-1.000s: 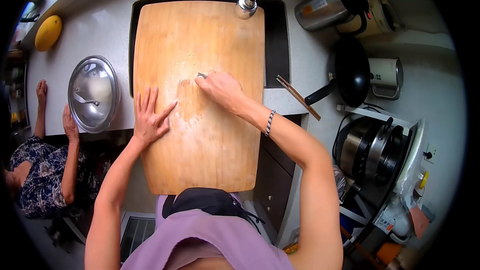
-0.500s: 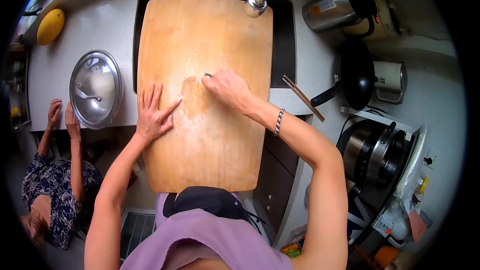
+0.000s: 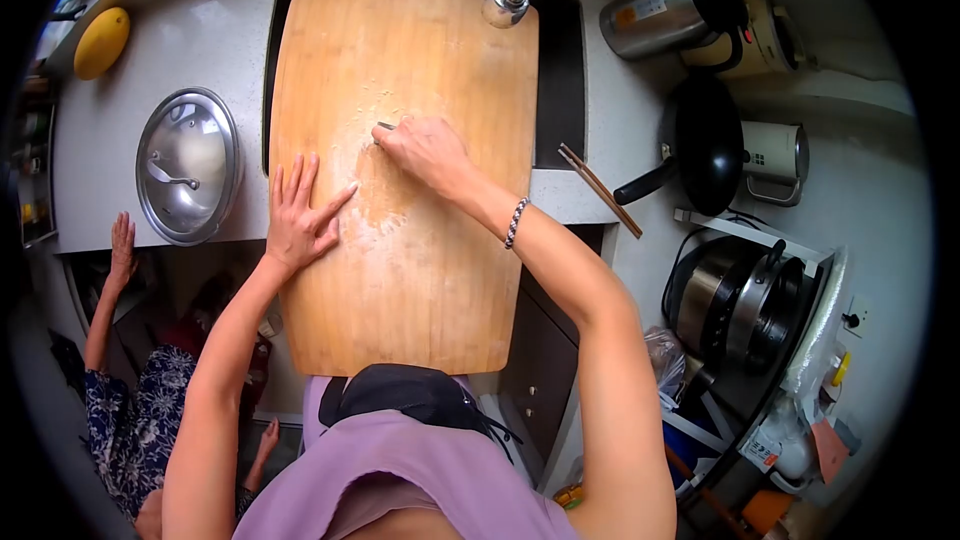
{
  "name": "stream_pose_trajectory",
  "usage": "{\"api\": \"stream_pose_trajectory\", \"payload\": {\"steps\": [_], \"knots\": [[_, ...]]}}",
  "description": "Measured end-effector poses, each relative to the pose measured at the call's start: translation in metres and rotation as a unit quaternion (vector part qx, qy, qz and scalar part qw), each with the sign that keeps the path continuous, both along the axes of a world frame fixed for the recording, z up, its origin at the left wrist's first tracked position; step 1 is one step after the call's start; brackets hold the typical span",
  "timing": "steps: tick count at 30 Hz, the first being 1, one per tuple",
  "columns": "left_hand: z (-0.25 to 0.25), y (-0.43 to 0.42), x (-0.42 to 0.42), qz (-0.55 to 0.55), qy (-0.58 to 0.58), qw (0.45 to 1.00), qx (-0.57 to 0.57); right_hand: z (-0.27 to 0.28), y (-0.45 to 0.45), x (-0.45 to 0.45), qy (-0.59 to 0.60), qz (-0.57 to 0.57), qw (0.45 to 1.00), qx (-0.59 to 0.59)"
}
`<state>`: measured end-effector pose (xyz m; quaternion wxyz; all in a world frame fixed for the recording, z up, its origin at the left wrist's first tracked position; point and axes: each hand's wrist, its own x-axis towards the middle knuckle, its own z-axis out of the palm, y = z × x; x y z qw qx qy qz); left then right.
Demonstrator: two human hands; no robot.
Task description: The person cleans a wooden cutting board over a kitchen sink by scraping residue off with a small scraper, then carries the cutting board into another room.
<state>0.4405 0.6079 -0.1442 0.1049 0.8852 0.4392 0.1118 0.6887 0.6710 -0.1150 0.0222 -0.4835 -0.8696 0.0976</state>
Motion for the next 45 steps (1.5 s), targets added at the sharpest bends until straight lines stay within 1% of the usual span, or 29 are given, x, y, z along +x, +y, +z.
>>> {"api": "stream_pose_trajectory", "payload": {"steps": [1, 3, 4, 6, 10, 12, 13, 15, 16, 18, 19, 21, 22, 24, 25, 27, 28, 30, 31, 32, 34, 40, 45], "knots": [[0.000, 0.000, -0.001, -0.001, -0.002, 1.000, -0.005, 0.000, -0.002, 0.003, 0.000, 0.001, 1.000, 0.001], [0.002, 0.003, 0.000, 0.003, -0.007, 1.000, -0.011, 0.000, -0.004, 0.012, -0.058, 0.016, 0.997, -0.041], [0.001, 0.005, -0.001, 0.003, -0.012, 1.000, -0.012, -0.003, -0.001, 0.011, -0.060, 0.023, 0.997, -0.042], [0.002, -0.003, -0.003, 0.000, -0.015, 1.000, -0.027, -0.002, -0.010, 0.004, -0.024, -0.020, 1.000, -0.001], [-0.001, 0.001, 0.000, 0.003, -0.015, 1.000, 0.011, 0.004, -0.015, 0.000, -0.055, -0.043, 0.998, 0.007], [0.002, 0.000, -0.002, 0.006, -0.020, 1.000, -0.014, -0.001, -0.020, 0.004, 0.023, -0.050, 0.997, -0.045], [0.001, -0.001, -0.002, 0.006, -0.021, 1.000, -0.017, -0.007, -0.027, 0.001, 0.021, -0.049, 0.997, -0.048], [-0.001, 0.000, -0.002, 0.005, -0.014, 1.000, -0.001, -0.010, -0.035, -0.006, 0.148, -0.135, 0.979, -0.025], [-0.001, 0.000, -0.002, 0.005, -0.015, 1.000, -0.001, -0.010, -0.039, -0.007, 0.147, -0.135, 0.980, -0.025], [-0.001, 0.000, -0.003, 0.005, -0.021, 1.000, -0.009, -0.006, -0.043, -0.009, 0.090, -0.164, 0.982, 0.007], [-0.001, 0.000, -0.003, 0.005, -0.021, 1.000, -0.008, -0.004, -0.046, -0.009, 0.089, -0.164, 0.982, 0.008], [-0.001, 0.000, -0.004, 0.005, -0.021, 1.000, -0.007, 0.000, -0.050, -0.008, 0.026, -0.172, 0.985, -0.018], [-0.001, 0.000, -0.003, 0.005, -0.022, 1.000, -0.006, 0.002, -0.052, -0.009, 0.025, -0.172, 0.985, -0.017], [0.000, 0.000, -0.003, 0.006, -0.018, 1.000, -0.013, 0.005, -0.057, -0.013, -0.017, -0.181, 0.982, -0.044], [0.000, 0.000, -0.003, 0.004, -0.019, 1.000, -0.012, 0.004, -0.059, -0.015, -0.018, -0.183, 0.982, -0.044], [0.000, 0.000, -0.003, 0.005, -0.021, 1.000, -0.007, -0.001, -0.062, -0.020, 0.053, -0.198, 0.979, -0.012], [0.000, 0.000, -0.003, 0.003, -0.021, 1.000, -0.006, -0.003, -0.063, -0.023, 0.053, -0.199, 0.978, -0.011], [0.000, 0.000, -0.002, 0.005, -0.019, 1.000, -0.014, 0.001, -0.064, -0.033, 0.144, -0.245, 0.959, -0.016], [0.001, 0.000, -0.003, 0.003, -0.019, 1.000, -0.012, 0.005, -0.065, -0.036, 0.118, -0.263, 0.956, -0.048], [0.002, 0.000, -0.003, 0.003, -0.020, 1.000, -0.017, 0.003, -0.067, -0.038, 0.118, -0.264, 0.956, -0.046], [0.001, 0.001, -0.002, 0.002, -0.023, 0.999, -0.023, -0.003, -0.070, -0.043, 0.066, -0.281, 0.954, -0.079], [-0.002, 0.000, -0.002, 0.003, -0.023, 1.000, -0.006, -0.001, -0.062, -0.051, 0.020, -0.252, 0.967, -0.030], [-0.001, 0.000, -0.003, 0.001, -0.026, 1.000, -0.011, -0.001, -0.061, -0.050, 0.009, -0.250, 0.968, -0.029]]}}
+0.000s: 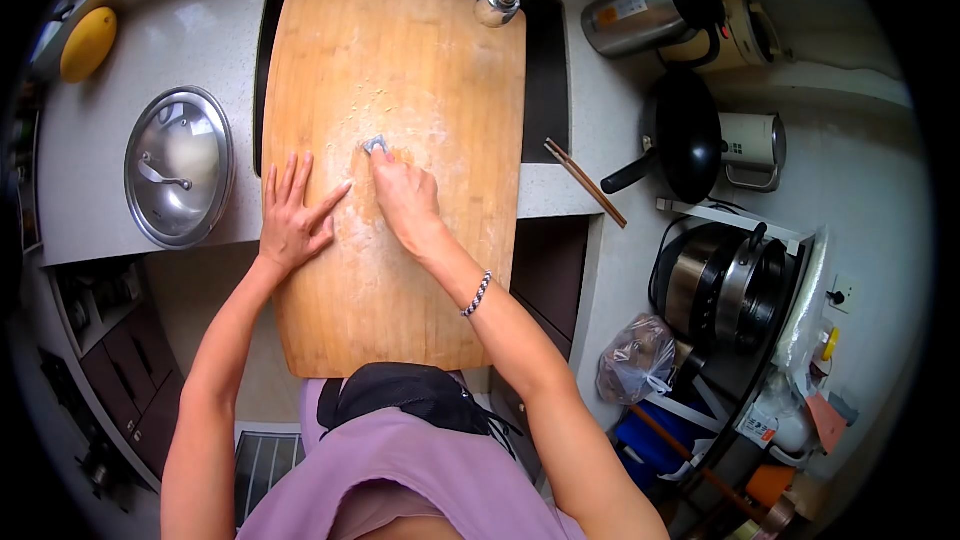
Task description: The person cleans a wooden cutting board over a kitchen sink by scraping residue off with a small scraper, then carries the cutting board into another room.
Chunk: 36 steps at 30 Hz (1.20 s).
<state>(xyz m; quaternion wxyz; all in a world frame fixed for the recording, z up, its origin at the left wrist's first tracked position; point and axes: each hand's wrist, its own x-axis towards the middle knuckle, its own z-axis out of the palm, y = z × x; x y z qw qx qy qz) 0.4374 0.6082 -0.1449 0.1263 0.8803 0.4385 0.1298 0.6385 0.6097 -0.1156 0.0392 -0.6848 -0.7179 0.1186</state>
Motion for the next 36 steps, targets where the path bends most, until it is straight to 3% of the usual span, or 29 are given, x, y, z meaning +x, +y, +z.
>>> {"api": "stream_pose_trajectory", "payload": {"steps": [7, 17, 21, 36], "knots": [[0.000, -0.001, 0.001, 0.001, 0.008, 1.000, 0.005, -0.005, 0.008, 0.013, 0.012, 0.047, 0.999, -0.001], [-0.005, -0.003, 0.002, 0.007, -0.005, 1.000, 0.012, -0.002, 0.027, -0.012, 0.019, 0.010, 1.000, 0.019], [-0.004, -0.003, 0.001, 0.009, -0.021, 1.000, 0.004, 0.011, 0.035, 0.003, 0.035, 0.073, 0.996, -0.025], [-0.006, -0.004, 0.002, 0.011, -0.001, 1.000, -0.008, 0.007, 0.020, -0.021, 0.091, -0.051, 0.993, -0.051]]}}
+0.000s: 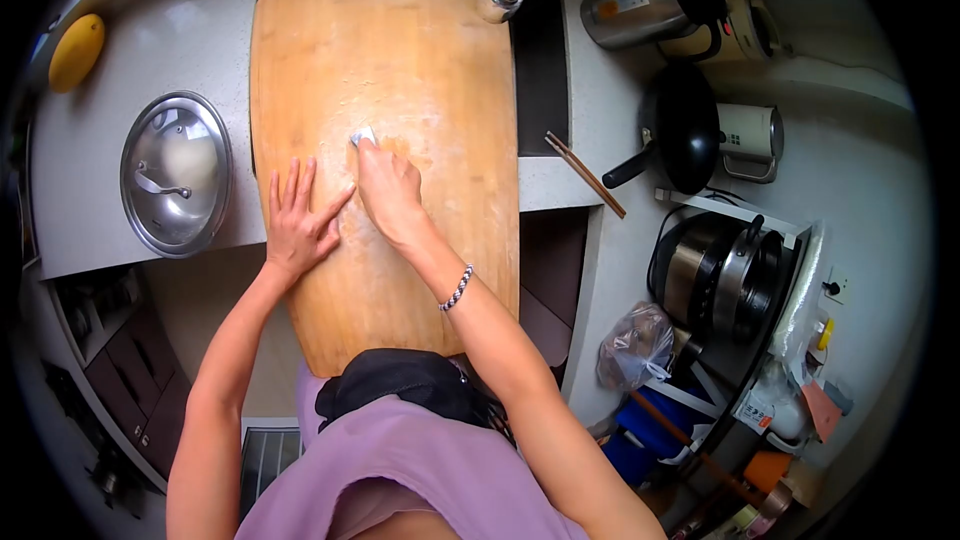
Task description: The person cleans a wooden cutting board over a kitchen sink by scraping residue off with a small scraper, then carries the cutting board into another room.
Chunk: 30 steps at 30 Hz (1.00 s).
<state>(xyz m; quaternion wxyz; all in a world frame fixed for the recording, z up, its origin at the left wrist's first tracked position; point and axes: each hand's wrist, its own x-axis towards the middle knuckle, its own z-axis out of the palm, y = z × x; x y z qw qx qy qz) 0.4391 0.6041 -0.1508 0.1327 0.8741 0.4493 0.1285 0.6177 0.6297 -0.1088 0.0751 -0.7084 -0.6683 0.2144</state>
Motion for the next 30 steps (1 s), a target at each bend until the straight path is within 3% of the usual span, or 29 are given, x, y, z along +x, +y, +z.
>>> {"api": "stream_pose_trajectory", "payload": {"steps": [9, 13, 19, 24, 30], "knots": [[-0.002, 0.001, -0.001, -0.001, -0.024, 1.000, 0.000, 0.003, 0.035, -0.003, -0.007, -0.013, 1.000, -0.008], [0.001, 0.003, -0.002, 0.002, 0.004, 1.000, 0.013, 0.005, 0.046, 0.015, 0.025, 0.018, 0.996, 0.079], [-0.004, 0.003, -0.003, 0.001, -0.005, 1.000, 0.017, 0.007, -0.007, 0.012, 0.003, -0.032, 0.999, -0.043], [0.000, 0.001, -0.002, -0.005, 0.004, 1.000, 0.014, -0.007, 0.018, 0.008, 0.005, -0.050, 0.998, 0.024], [-0.002, 0.003, -0.003, -0.001, -0.006, 1.000, 0.003, 0.005, -0.022, -0.010, 0.017, -0.002, 0.999, -0.031]]}}
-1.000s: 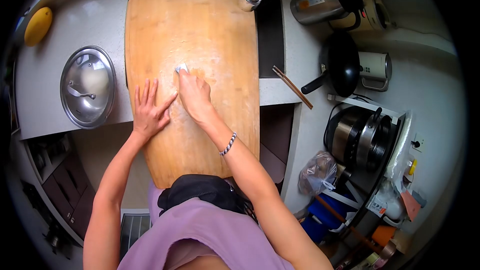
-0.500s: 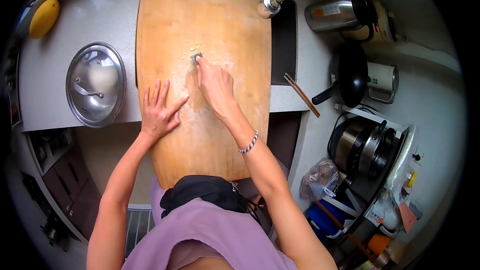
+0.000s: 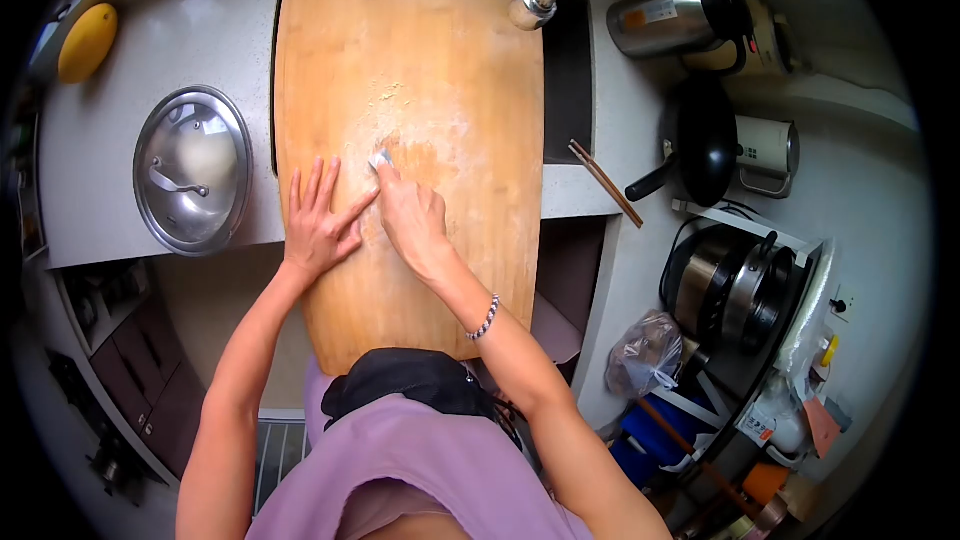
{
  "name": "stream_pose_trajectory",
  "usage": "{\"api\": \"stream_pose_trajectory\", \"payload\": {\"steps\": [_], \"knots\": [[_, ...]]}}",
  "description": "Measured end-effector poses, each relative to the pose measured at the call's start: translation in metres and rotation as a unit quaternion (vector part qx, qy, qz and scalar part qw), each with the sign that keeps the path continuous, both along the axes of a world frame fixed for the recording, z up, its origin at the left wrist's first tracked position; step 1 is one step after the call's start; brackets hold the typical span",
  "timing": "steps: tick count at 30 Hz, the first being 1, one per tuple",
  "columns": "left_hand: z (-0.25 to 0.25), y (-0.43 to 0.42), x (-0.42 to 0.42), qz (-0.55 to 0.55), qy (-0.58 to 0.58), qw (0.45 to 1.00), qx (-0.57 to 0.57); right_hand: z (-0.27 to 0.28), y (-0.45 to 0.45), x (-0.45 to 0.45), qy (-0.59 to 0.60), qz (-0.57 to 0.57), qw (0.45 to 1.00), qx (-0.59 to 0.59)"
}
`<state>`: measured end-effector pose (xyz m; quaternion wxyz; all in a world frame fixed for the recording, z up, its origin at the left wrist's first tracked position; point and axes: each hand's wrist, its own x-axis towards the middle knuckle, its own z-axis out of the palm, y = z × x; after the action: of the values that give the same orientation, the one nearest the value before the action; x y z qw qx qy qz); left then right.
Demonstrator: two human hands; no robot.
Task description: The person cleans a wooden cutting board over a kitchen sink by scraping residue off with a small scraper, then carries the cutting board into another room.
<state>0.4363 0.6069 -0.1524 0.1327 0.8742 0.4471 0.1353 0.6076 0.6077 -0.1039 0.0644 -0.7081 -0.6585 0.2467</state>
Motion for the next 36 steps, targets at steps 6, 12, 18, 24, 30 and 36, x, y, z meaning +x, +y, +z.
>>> {"api": "stream_pose_trajectory", "payload": {"steps": [6, 12, 18, 24, 30, 36], "knots": [[0.003, -0.002, 0.002, -0.007, -0.004, 1.000, 0.010, 0.003, 0.032, -0.001, -0.021, 0.009, 0.999, 0.030], [0.002, -0.002, 0.002, -0.003, -0.025, 1.000, -0.003, -0.005, 0.015, 0.000, -0.022, -0.029, 0.999, 0.013], [0.003, 0.000, 0.003, -0.003, -0.029, 1.000, 0.006, 0.002, 0.008, 0.008, -0.037, -0.017, 0.998, 0.040], [0.004, 0.000, 0.003, -0.007, -0.027, 1.000, 0.002, -0.003, 0.013, 0.016, -0.058, 0.014, 0.997, 0.055], [0.004, 0.000, 0.003, -0.010, -0.016, 1.000, 0.001, 0.002, 0.025, 0.035, -0.069, 0.094, 0.992, 0.051], [0.004, -0.001, 0.004, -0.004, -0.004, 1.000, -0.003, -0.006, 0.023, 0.026, -0.051, 0.070, 0.996, 0.033]]}}
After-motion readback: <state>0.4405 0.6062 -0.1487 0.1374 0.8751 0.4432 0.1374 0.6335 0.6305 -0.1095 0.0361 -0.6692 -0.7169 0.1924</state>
